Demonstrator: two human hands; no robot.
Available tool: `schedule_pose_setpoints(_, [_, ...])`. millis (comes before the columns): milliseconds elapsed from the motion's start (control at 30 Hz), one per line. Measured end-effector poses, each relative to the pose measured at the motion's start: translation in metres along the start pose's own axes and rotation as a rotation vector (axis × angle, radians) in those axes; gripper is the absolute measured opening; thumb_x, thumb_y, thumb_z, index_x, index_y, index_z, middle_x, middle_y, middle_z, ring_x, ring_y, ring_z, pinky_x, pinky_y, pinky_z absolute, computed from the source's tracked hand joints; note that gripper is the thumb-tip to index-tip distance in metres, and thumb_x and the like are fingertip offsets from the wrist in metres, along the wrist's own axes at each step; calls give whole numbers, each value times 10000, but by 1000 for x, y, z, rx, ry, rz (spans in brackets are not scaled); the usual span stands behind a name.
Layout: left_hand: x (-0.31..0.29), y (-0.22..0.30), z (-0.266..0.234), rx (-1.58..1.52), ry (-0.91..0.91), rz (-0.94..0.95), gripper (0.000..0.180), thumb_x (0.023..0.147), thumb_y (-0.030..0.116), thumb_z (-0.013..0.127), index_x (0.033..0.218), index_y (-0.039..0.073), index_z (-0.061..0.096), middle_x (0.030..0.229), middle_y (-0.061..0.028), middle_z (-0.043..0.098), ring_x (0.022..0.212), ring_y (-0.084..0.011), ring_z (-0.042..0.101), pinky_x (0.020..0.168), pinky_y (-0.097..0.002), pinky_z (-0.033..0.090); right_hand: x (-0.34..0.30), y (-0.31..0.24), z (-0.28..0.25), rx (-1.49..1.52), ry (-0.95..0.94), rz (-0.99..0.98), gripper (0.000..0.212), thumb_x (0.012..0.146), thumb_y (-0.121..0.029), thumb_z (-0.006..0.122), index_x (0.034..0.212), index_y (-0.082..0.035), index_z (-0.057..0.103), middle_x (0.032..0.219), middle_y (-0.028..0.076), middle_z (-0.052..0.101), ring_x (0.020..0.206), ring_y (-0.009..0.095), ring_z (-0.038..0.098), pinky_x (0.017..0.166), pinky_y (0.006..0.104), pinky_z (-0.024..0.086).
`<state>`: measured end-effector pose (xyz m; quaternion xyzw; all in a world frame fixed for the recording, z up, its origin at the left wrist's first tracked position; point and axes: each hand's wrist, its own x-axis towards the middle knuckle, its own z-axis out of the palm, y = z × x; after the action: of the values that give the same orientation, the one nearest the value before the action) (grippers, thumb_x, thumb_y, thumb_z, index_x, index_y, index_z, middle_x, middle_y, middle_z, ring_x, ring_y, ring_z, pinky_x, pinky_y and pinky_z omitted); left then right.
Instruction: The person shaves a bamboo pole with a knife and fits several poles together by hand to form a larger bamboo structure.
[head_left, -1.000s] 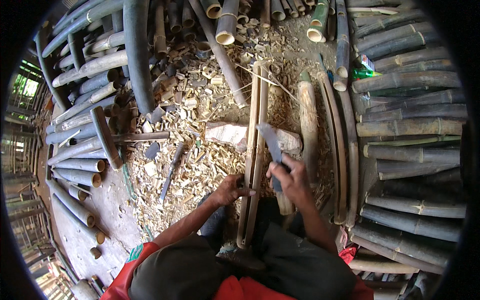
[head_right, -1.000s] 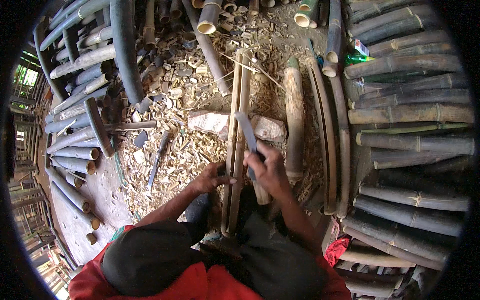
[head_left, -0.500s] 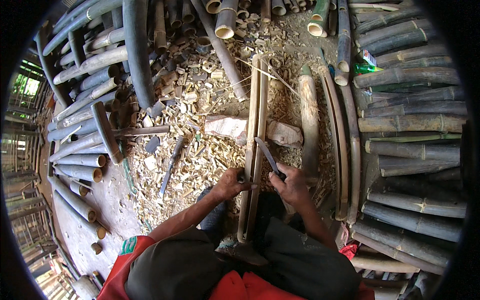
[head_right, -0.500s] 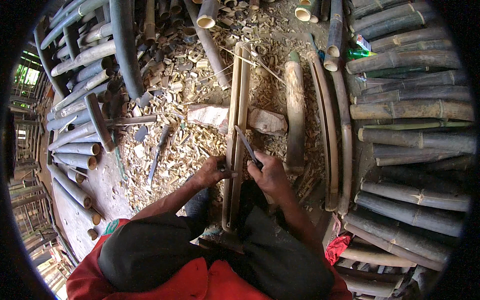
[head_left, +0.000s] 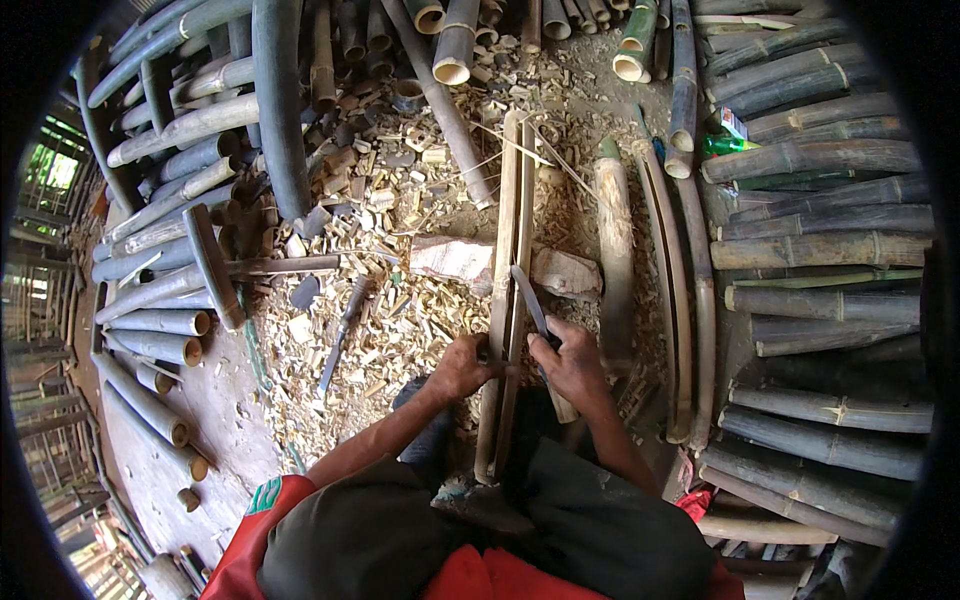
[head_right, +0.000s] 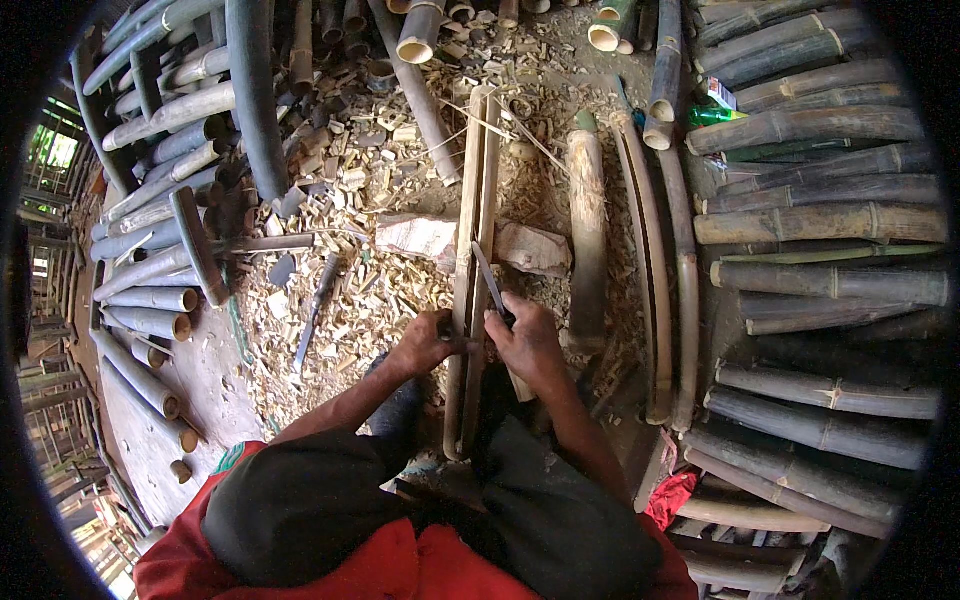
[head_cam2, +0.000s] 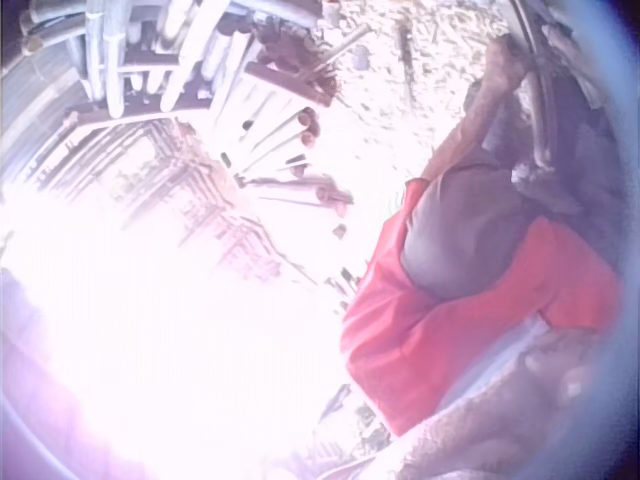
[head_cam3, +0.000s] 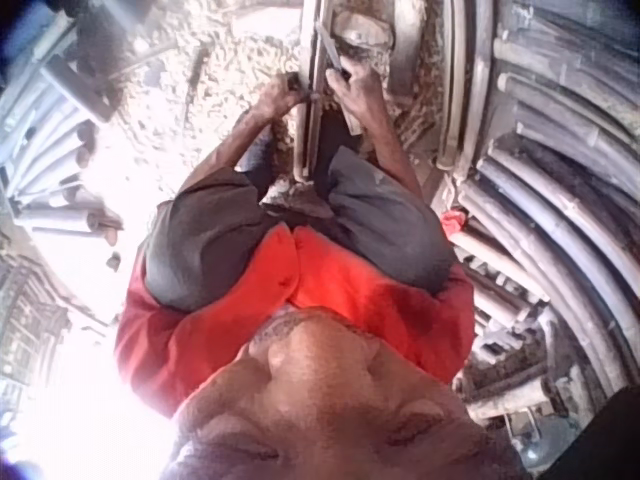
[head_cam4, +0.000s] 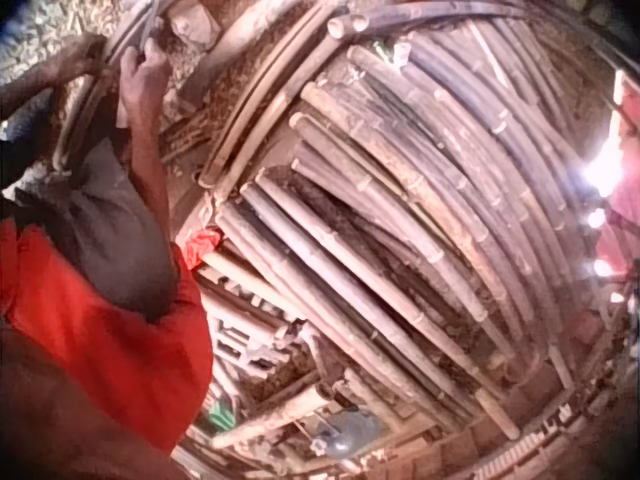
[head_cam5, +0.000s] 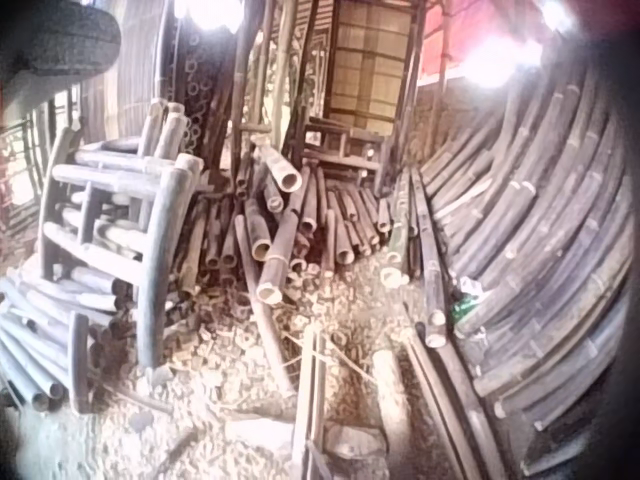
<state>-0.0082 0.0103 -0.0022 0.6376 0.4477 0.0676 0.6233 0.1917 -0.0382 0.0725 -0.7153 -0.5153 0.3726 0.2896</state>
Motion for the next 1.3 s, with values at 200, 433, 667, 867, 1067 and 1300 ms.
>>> schedule_pose_setpoints(200, [0, -5, 2, 15, -8, -13, 546, 762, 370, 863, 1101, -29, 706, 962, -212, 735, 925, -317, 716, 848, -433, 546, 22, -5, 4, 142, 22, -12, 275, 903, -171, 634, 1024, 72, 679, 812, 267, 674, 740, 367, 690, 718, 436, 526])
schedule_pose_setpoints(433, [2, -3, 2, 38, 37, 70, 417, 818, 317, 831, 1009, -27, 694, 884, -196, 719, 842, -299, 705, 759, -431, 544, 60, -32, -6, 102, -8, 154, 314, 941, -223, 626, 1104, 35, 702, 702, 148, 684, 575, 197, 626, 592, 383, 524])
schedule_pose_setpoints(667, [-2, -5, 5, 113, 54, 70, 414, 820, 322, 834, 977, -30, 682, 852, -193, 706, 782, -295, 683, 725, -430, 542, 92, -23, -13, 89, -2, 123, 295, 955, -211, 599, 1048, 41, 720, 709, 123, 695, 592, 195, 655, 615, 389, 566])
schedule_pose_setpoints(867, [0, -7, 4, 86, 63, 68, 460, 807, 352, 850, 1002, -32, 688, 862, -189, 713, 807, -295, 699, 740, -424, 546, 156, -41, -30, 100, 26, 137, 294, 946, -132, 628, 1142, 79, 689, 801, 146, 723, 596, 148, 679, 488, 292, 573])
schedule_pose_setpoints(1067, [-1, 11, -2, 125, 19, 33, 484, 792, 358, 864, 1016, -34, 692, 912, -195, 718, 841, -287, 701, 756, -416, 551, 226, -63, -52, 112, 113, 178, 298, 953, -123, 627, 1177, 66, 681, 792, 146, 721, 590, 156, 678, 507, 287, 584])
schedule_pose_setpoints(1300, [-3, 1, 0, -13, 64, 28, 560, 797, 373, 866, 1117, -34, 652, 951, -172, 712, 885, -279, 694, 801, -402, 549, 112, -62, -33, 546, 121, 158, 460, 896, -320, 706, 1240, -27, 624, 786, 90, 689, 566, 161, 665, 440, 335, 577])
